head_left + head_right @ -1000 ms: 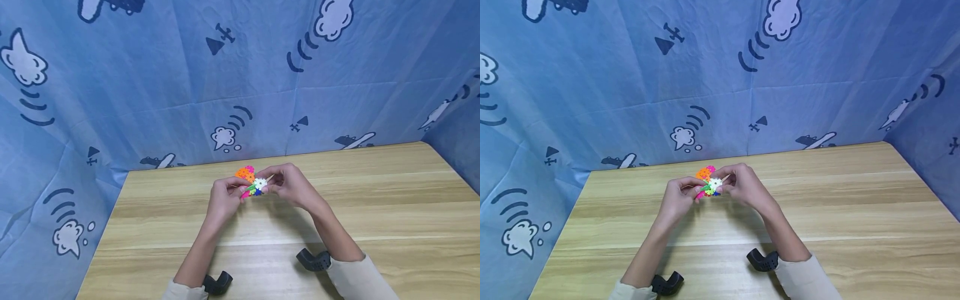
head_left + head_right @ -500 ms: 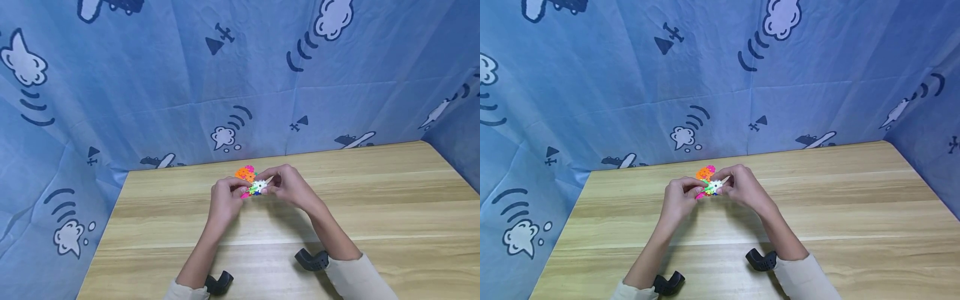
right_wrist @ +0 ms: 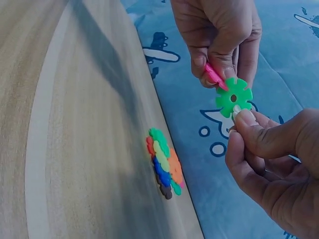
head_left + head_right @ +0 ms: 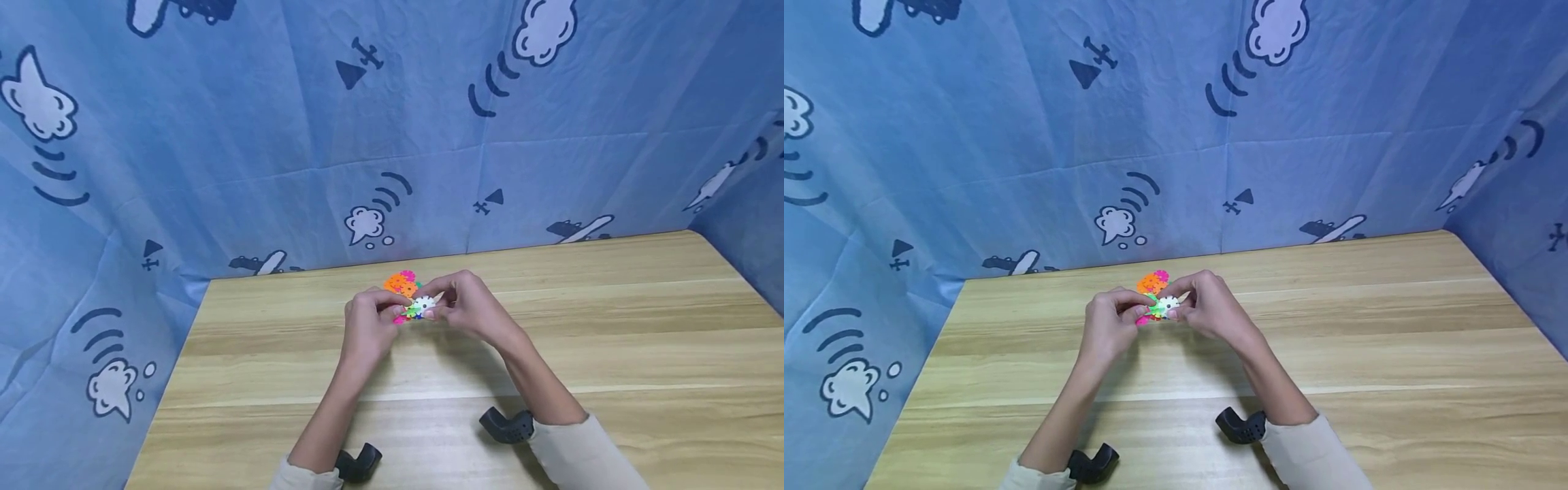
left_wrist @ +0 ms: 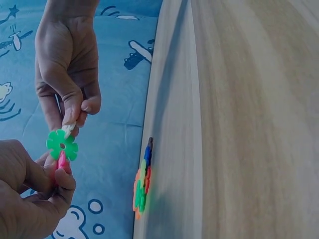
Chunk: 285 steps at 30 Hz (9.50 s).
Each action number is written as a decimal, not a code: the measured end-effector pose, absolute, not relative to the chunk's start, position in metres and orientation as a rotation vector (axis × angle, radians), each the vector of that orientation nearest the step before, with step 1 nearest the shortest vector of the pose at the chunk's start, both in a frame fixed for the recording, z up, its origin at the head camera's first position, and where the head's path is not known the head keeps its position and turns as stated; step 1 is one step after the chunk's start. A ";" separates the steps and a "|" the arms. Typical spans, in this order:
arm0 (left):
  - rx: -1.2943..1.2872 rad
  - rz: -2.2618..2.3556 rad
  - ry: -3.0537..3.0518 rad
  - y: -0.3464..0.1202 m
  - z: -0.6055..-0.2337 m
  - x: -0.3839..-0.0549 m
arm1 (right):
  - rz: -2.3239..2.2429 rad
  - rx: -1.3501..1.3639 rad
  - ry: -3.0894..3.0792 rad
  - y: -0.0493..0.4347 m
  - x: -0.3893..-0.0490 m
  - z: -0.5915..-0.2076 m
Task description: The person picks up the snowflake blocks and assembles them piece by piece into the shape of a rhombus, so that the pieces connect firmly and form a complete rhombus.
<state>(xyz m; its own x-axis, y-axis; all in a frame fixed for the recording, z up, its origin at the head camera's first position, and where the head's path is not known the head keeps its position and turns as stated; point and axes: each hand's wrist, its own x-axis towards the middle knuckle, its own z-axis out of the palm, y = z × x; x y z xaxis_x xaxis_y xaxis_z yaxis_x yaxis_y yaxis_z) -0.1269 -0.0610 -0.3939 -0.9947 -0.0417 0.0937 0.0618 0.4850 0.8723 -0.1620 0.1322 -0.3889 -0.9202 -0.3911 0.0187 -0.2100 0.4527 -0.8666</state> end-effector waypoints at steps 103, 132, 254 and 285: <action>0.137 -2.805 -2.177 -0.071 -0.405 -0.141 | -0.795 -0.531 2.808 0.117 -0.162 -0.432; 0.129 -2.971 -1.983 -0.073 -0.402 -0.141 | -1.007 -0.476 2.686 0.122 -0.167 -0.433; 0.454 -2.638 -2.084 -0.073 -0.400 -0.143 | -1.201 -0.615 2.588 0.129 -0.170 -0.413; 0.322 -2.788 -1.957 -0.071 -0.400 -0.140 | -0.854 -0.791 2.490 0.122 -0.163 -0.419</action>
<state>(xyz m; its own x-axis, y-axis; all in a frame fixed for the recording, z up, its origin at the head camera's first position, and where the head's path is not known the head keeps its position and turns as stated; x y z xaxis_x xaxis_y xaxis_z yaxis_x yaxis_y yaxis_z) -0.1399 -0.0710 -0.4003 -0.9438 0.1195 -0.3081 -0.3303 -0.3195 0.8881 -0.1626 0.1224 -0.4191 -0.7644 -0.6206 -0.1749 -0.3827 0.6550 -0.6516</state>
